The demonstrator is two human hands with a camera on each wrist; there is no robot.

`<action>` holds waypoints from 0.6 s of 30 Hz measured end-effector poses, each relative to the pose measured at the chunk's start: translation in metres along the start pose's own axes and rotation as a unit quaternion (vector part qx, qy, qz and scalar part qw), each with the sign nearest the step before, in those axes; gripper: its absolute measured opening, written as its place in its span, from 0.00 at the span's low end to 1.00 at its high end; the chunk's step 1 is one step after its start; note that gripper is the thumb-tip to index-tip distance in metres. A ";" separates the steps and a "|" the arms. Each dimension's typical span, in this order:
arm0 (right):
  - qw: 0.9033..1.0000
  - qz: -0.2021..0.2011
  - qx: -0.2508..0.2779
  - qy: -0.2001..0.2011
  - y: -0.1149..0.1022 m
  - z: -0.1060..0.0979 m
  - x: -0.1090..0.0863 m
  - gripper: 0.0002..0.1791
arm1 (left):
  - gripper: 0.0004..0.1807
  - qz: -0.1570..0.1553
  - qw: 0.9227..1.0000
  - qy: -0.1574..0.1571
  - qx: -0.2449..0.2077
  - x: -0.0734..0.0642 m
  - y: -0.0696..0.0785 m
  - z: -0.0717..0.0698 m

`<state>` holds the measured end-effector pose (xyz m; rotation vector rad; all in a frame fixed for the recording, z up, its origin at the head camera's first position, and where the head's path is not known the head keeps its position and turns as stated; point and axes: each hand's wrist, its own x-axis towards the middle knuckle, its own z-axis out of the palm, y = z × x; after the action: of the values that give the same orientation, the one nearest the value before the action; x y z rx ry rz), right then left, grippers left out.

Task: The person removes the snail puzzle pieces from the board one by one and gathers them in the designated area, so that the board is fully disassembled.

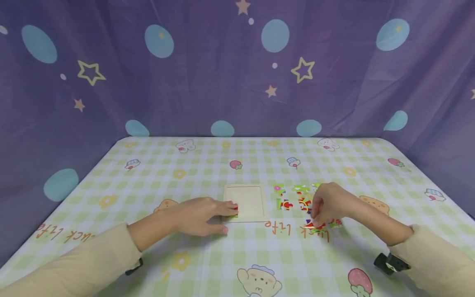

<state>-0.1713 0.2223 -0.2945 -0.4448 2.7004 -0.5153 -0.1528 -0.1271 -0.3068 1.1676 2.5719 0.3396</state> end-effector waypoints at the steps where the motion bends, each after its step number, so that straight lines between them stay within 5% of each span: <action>1: 1.000 -0.003 -0.003 0.001 0.000 -0.001 0.000 0.10 | 0.27 0.000 1.000 0.001 -0.002 0.000 0.000 0.000; 9: 0.998 -0.062 -0.005 0.021 0.000 -0.010 0.007 0.09 | 0.28 -0.007 1.000 0.014 -0.015 -0.002 -0.005 -0.004; 18: 0.996 -0.088 0.021 0.000 -0.017 -0.009 0.022 0.12 | 0.30 -0.027 0.998 0.056 -0.018 0.002 -0.017 -0.009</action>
<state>-0.1901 0.2018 -0.2853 -0.6738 2.6591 -0.6194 -0.1695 -0.1375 -0.3045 1.0937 2.6751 0.4489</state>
